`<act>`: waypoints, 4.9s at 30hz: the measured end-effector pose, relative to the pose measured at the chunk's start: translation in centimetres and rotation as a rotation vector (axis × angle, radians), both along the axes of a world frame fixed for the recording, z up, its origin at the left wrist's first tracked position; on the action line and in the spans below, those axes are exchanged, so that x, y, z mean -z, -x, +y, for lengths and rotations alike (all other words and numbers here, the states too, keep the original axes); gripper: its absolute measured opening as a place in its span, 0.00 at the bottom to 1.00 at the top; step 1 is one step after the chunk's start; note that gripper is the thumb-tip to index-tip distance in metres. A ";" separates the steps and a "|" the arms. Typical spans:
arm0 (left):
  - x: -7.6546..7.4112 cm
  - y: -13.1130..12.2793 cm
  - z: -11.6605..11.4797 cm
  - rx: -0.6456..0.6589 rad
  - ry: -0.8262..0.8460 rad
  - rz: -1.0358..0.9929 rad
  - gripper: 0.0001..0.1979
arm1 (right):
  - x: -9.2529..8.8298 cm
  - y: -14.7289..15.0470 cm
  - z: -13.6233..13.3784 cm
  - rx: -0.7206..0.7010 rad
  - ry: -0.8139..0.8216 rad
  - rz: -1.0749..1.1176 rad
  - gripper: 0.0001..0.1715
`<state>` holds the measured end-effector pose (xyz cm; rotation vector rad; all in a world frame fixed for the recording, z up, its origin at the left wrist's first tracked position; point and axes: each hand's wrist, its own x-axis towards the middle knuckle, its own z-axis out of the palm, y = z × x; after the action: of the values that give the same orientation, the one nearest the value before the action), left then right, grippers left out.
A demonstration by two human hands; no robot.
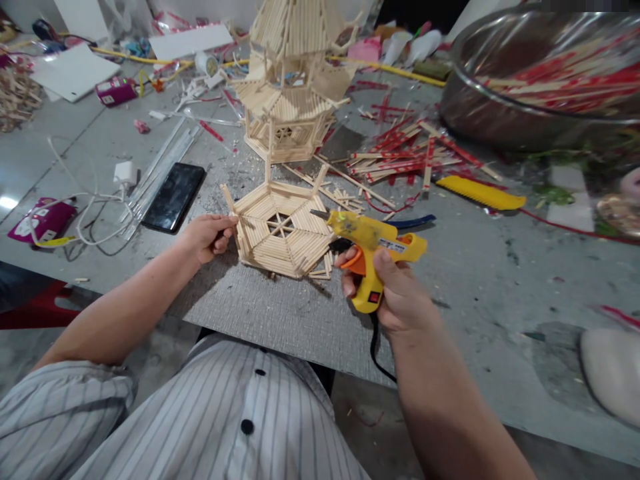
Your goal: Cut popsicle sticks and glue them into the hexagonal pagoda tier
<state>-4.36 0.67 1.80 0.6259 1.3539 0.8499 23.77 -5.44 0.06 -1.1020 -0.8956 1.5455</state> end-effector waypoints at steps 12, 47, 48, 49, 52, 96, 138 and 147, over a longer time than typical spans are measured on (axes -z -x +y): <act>-0.9 1.5 -1.0 0.107 -0.094 0.183 0.04 | 0.1 -0.2 0.0 -0.019 -0.016 0.005 0.24; 0.8 2.7 -4.2 -0.035 -0.738 0.877 0.11 | 0.4 1.0 0.1 -0.021 -0.030 0.150 0.25; 0.7 2.9 -3.9 0.002 -0.721 0.916 0.13 | 0.4 1.1 0.1 -0.019 -0.031 0.164 0.26; 0.6 2.8 -3.6 0.052 -0.701 0.959 0.13 | 0.5 1.2 0.1 -0.024 -0.028 0.176 0.26; 0.5 2.3 -3.3 0.239 -0.653 1.085 0.15 | 0.6 1.3 0.2 -0.061 -0.013 0.202 0.25; 0.4 -3.5 -4.4 0.609 -0.774 1.180 0.13 | -1.0 1.1 -0.8 -0.108 -0.250 0.293 0.24; 1.0 1.3 -5.8 0.749 -0.925 1.323 0.12 | -1.2 -13.8 4.5 0.274 0.524 -0.669 0.13; 0.8 0.8 -5.9 0.744 -0.885 1.410 0.12 | -1.6 -14.5 4.4 0.164 0.583 -0.821 0.13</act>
<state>-5.15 -5.21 0.95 2.5612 1.6213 0.2404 38.24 -1.06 1.63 -2.2668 -0.8469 1.2287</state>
